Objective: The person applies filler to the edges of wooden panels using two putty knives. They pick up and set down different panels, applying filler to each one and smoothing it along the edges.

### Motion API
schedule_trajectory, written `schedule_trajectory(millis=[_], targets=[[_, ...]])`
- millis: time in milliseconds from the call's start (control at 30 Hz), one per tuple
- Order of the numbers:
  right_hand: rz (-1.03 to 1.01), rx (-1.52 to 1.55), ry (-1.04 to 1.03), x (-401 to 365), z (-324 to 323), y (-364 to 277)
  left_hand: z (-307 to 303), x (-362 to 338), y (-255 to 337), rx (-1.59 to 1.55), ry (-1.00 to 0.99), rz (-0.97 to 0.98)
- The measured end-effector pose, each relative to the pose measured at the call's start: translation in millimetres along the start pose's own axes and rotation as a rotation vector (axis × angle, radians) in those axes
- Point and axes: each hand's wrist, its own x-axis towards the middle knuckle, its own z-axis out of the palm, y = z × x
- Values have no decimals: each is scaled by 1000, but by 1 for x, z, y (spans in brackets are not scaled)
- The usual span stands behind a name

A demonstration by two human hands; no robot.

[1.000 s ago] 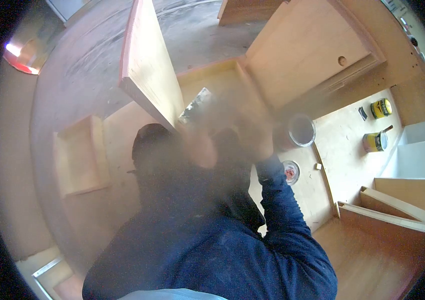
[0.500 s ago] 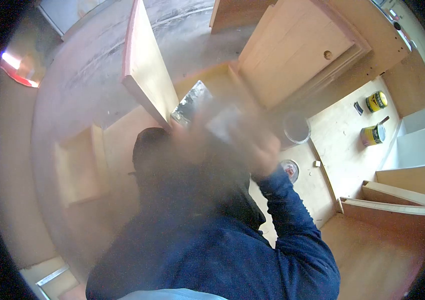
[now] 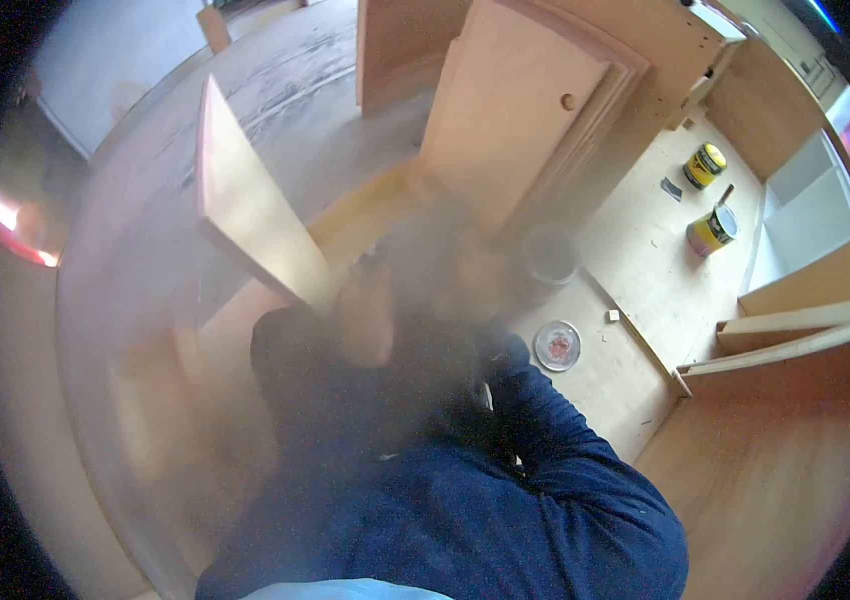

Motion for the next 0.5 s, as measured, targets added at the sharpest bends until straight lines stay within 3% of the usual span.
schedule_trajectory(millis=[67,267,333,367,433,467,500], targets=[[-61,-104,-70,-2,-7,10,-9,15,-34,-483,-183,81],[-6,35,-338,-8,11,3,-21,13,-10,-557,-184,33],[106,279,-360,-8,14,8,-23,3,5,-420,-37,124],[92,280,-350,-6,18,1,-24,1,5,-112,75,369],[275,820,-428,-2,35,-13,-34,-15,18,90,111,635],[263,822,-419,1,42,-7,-36,-26,25,176,155,744],[163,620,-487,5,49,2,-35,-35,34,203,270,889]])
